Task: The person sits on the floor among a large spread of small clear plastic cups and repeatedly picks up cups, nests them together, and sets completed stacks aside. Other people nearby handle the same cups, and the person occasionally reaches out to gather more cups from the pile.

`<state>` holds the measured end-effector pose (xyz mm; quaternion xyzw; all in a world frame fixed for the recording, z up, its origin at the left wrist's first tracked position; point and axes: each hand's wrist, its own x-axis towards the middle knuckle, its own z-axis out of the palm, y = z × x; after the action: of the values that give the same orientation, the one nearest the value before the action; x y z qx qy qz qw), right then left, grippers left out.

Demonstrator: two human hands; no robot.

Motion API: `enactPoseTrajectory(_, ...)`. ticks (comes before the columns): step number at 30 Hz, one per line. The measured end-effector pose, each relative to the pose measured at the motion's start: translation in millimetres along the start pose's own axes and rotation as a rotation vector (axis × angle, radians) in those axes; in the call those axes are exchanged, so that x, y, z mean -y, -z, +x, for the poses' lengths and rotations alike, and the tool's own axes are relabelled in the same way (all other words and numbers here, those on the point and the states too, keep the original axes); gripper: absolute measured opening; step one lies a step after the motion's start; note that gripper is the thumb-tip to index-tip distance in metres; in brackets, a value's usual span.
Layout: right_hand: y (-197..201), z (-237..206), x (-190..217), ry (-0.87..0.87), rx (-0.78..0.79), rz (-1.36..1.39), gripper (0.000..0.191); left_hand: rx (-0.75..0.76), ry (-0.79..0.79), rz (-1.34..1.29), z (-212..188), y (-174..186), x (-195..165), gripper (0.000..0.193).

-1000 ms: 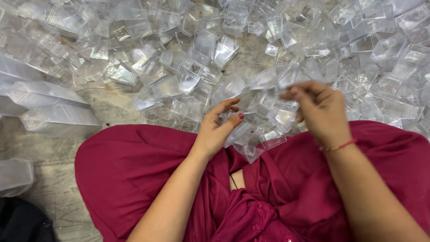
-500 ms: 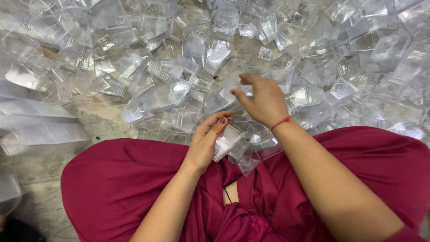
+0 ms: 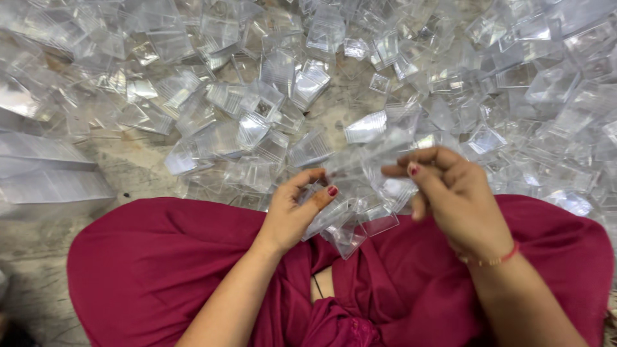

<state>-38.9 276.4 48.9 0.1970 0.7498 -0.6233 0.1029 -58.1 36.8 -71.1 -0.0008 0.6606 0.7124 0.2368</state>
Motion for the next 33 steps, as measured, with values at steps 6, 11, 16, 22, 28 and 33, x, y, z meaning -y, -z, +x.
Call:
enactPoseTrajectory(6,-16.2,-4.1,-30.3,-0.086,0.098,0.094,0.019,0.074,-0.194,0.16,-3.7,-0.1,-9.3,0.046)
enactPoseTrajectory(11,-23.1,2.3,-39.4,-0.039,0.248,-0.021,0.017,0.118,-0.25,0.088,-7.4,-0.4,-17.1,0.06)
enactPoseTrajectory(16,-22.8,4.4,-42.0,0.072,0.189,0.038,0.012,0.077,-0.229,0.146,-9.8,-0.5,-23.0,0.06)
enactPoseTrajectory(22,-24.5,-0.5,-44.8,0.092,0.131,0.003,0.012,0.093,-0.216,0.112,-12.3,-0.3,-23.3,0.066)
enactPoseTrajectory(28,-22.5,5.0,-31.3,0.183,-0.126,0.061,0.025,0.07,-0.299,0.181,-12.0,0.5,-20.8,0.053)
enactPoseTrajectory(33,-29.0,3.3,-30.9,0.197,0.147,0.128,0.038,0.216,-0.325,-0.048,-7.4,-0.6,-19.3,0.063)
